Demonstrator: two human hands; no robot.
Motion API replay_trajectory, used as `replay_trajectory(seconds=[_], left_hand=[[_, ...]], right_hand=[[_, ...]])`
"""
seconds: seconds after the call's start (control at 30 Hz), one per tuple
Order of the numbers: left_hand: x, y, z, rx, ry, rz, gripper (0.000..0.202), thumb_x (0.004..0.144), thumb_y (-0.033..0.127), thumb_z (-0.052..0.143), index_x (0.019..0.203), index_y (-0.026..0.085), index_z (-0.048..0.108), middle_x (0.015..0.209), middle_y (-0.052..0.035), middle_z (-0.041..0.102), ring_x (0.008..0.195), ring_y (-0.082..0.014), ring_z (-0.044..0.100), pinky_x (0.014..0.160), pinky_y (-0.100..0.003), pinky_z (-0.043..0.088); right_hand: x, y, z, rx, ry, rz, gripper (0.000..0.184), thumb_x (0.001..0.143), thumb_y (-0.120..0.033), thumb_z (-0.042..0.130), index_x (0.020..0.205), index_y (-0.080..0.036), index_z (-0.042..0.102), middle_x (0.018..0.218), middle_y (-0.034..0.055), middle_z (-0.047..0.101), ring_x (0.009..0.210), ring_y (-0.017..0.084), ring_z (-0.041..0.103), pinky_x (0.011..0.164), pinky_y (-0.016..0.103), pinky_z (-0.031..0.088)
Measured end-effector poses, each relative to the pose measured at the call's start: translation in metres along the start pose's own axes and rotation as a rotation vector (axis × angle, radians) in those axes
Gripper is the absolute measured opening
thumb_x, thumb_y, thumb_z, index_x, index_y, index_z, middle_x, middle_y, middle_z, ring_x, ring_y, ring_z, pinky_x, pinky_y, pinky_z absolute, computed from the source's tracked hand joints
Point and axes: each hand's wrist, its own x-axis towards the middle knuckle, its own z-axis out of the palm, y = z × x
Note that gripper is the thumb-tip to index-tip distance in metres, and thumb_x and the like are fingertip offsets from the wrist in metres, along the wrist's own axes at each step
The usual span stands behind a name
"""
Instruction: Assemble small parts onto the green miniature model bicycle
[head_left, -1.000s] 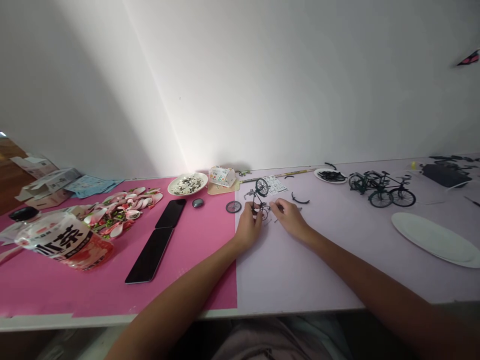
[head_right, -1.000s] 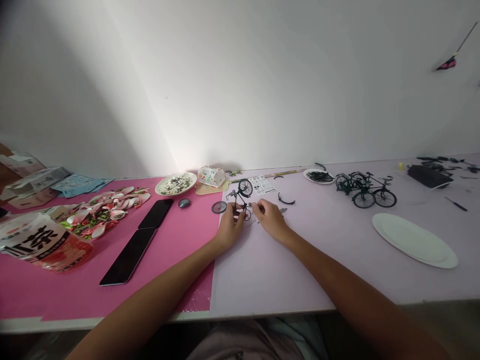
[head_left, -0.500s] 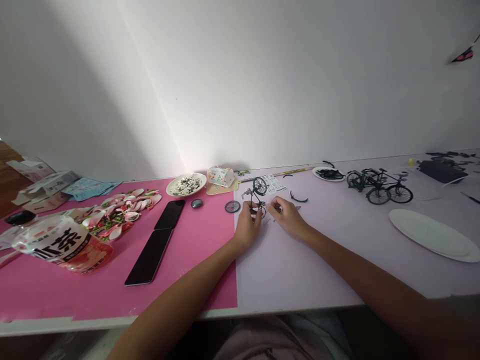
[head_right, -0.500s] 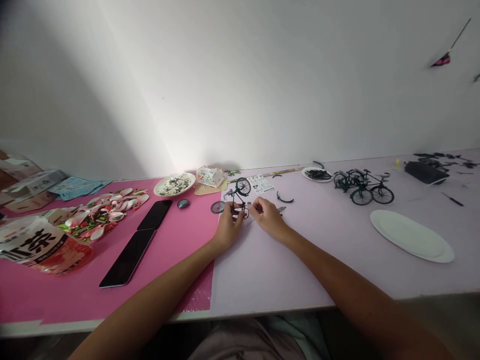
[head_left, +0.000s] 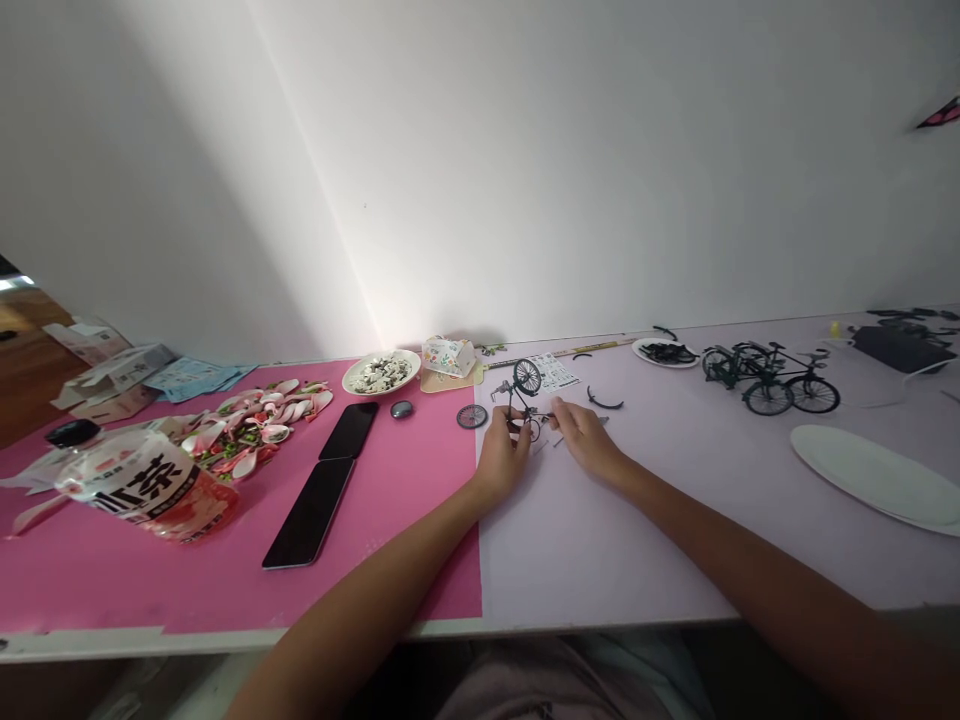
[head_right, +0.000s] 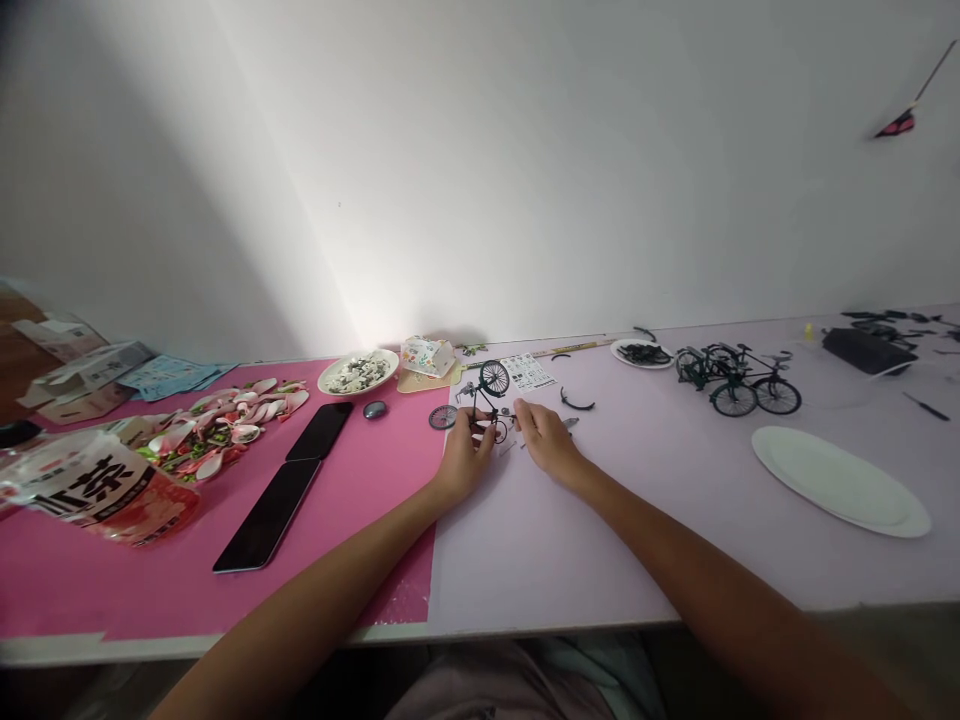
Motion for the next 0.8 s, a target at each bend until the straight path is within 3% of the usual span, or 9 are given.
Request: replay_trajectory(seconds=[0.17,0.43,0.8], left_hand=[[-0.0003,0.0008,-0.0006,0.012,-0.016,-0.008,0.02,0.097,0.03,0.057,0.109,0.021,0.044,0.107,-0.0078,0.065,0.085,-0.0152,0.068,0.064,-0.025,0.051],[0.0013,-0.0023,-0.0002,0.002,0.007,-0.005,0.022,0.096,0.032,0.059,0.108,0.02,0.045,0.11,-0.0084,0.064,0.084,-0.0147,0.066,0.064,-0.025,0.051],[0.0008,-0.0021,0.0001,0.014,-0.006,-0.006,0.019,0.096,0.029,0.058,0.107,0.021,0.044,0.106,-0.0066,0.062,0.084,-0.0148,0.066,0.065,-0.025,0.051]], right_hand=[[0.001,-0.0002,0.0012,-0.039,0.029,-0.041,0.051,0.098,-0.061,0.04,0.063,-0.024,0.03,0.055,-0.0035,0.037,0.056,0.015,0.035,0.055,0.03,0.028],[0.0027,0.0004,0.0032,-0.018,0.064,-0.083,0.034,0.091,-0.048,0.054,0.07,-0.024,0.045,0.069,0.0,0.055,0.066,0.017,0.047,0.063,0.031,0.04],[0.0033,0.0036,0.0047,-0.019,0.035,-0.117,0.024,0.09,-0.04,0.054,0.075,-0.024,0.044,0.075,0.0003,0.054,0.071,0.018,0.048,0.065,0.031,0.039]])
